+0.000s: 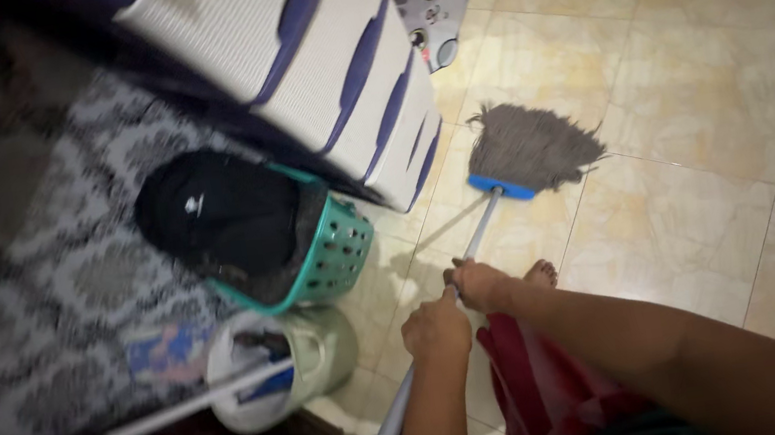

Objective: The person mops a tiled floor using a blue and grey mop. They move the mop back and forth across the floor, cleaning around furniture and a cat-shaped mat.

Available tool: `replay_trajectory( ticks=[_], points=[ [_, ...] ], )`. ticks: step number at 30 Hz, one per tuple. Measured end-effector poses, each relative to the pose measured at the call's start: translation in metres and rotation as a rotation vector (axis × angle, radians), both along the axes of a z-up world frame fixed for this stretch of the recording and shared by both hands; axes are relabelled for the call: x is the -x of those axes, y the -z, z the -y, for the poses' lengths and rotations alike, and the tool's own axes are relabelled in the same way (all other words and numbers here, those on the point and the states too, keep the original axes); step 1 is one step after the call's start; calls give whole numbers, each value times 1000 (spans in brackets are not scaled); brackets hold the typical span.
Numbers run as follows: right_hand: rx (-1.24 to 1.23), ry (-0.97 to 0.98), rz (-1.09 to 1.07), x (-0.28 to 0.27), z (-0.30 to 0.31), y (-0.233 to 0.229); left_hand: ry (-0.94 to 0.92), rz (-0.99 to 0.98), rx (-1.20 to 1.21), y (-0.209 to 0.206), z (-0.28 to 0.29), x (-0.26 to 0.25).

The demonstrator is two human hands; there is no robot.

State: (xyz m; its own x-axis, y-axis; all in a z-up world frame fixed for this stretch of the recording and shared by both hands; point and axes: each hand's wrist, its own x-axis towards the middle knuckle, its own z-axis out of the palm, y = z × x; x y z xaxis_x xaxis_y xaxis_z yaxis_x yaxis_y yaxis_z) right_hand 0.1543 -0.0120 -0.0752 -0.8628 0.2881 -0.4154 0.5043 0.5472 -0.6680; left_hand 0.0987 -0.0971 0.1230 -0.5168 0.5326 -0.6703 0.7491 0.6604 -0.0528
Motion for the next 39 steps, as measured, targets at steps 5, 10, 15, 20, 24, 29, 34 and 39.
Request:
replay_trajectory(
  ticks=[5,10,15,20,24,29,34,39],
  points=[
    [-82,-184,-217,-27,72,7,-103,-21,31,-2,60,-40],
    [-66,-301,-410,-70,85,-2,-211,25,57,8,71,-75],
    [99,-110,-586,-118,82,-3,-328,54,-1,22,47,-106],
    [812,420,-235,-165,84,-31,-348,87,75,51,28,-132],
    [1195,628,-278,-220,84,-45,-402,149,129,70,23,-178],
    [1354,882,-136,-268,78,-60,-507,315,158,73,-3,-213],
    [1340,790,-178,-311,93,-15,-809,560,145,67,9,-235],
    [1460,824,-259,-329,80,2,-866,671,-7,51,-6,-265]
  ],
)
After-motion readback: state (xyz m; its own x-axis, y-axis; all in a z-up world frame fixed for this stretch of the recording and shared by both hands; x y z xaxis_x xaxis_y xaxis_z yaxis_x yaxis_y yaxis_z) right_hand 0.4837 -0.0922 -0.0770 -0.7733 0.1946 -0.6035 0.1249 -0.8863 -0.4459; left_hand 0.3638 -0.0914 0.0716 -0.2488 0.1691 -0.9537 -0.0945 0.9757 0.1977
